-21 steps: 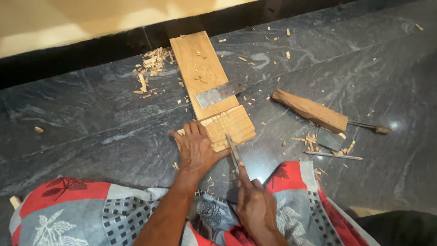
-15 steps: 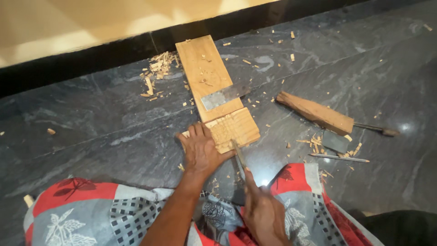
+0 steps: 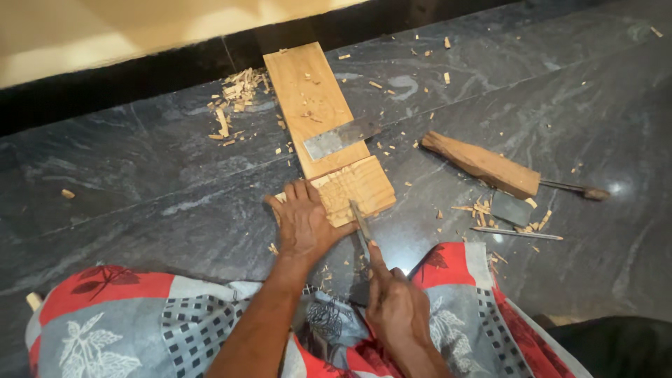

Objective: The person carves a rectangular wooden block using a chisel and mallet, creating a detailed relief pattern. They periodically rotate the block to work on different sections and clear wood shavings from the surface.

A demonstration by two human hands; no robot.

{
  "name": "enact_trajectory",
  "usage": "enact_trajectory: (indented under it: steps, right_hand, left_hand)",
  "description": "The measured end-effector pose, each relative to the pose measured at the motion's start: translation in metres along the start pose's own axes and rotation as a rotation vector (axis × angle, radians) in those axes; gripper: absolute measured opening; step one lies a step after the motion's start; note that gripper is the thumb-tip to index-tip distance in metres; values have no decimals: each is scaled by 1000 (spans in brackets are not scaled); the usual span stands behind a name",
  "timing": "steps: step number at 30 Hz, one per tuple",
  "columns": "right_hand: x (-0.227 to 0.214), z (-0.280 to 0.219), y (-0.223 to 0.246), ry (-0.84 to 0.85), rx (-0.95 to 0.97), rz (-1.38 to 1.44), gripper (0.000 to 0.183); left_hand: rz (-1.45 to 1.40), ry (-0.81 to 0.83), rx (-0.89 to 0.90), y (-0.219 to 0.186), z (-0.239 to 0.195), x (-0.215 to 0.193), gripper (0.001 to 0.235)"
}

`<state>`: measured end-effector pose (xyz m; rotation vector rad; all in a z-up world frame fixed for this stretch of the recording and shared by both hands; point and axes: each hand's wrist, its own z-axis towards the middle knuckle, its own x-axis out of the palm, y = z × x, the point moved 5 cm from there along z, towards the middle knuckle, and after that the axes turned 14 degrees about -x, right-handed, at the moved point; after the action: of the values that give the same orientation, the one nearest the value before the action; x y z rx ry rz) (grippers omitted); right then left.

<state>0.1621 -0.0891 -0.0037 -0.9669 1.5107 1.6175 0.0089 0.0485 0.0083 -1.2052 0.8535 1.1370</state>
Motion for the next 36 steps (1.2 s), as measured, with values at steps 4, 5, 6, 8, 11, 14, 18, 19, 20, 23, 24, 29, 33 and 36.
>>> enact_trajectory:
  steps: [4,5,6,8,11,14,18,19,20,23,24,29,33,36]
  right_hand:
    - [-5,-13,2,50,56,7,59]
    - [-5,-14,1,57,60,13,61]
    - [-5,-14,0,67,63,18,64]
    - [-6,-10,3,-1,12,21,59]
    - [0,-1,5,10,6,-3,56]
    - [-5,-1,3,22,20,4,60]
    - [-11,-8,2,143,112,61,59]
    - [-10,-5,4,118,92,53,61]
    - [-10,-1,3,93,73,40,62]
    - [-5,2,2,23,14,6,57]
    - [-4,-1,2,0,-8,-3,55]
    - [-2,-3,-1,54,52,38,59]
    - [-2,1,5,18,15,21,53]
    - [-20,-6,4,-173,84,308,46]
  left_hand:
    - [-16,46,-31,1,-2,0,113]
    - [-20,35,-21,2,-1,0,112]
    - [-24,25,-16,2,-1,1,112]
    - [-54,-7,-9,2,-3,2,113]
    - [-41,15,-18,4,-3,5,114]
    - [-17,5,-10,1,-3,2,116]
    - [14,58,-39,-1,-1,-3,116]
    - [24,85,-44,0,-2,-2,115]
    - [30,112,-49,0,-1,0,115]
    - [15,38,-28,-1,0,1,115]
    - [7,-14,-15,-1,-2,-2,115]
    - [-4,32,-14,-2,-1,-4,109]
    - [1,7,2,1,-3,-4,112]
    - [33,56,-31,-1,-4,-3,113]
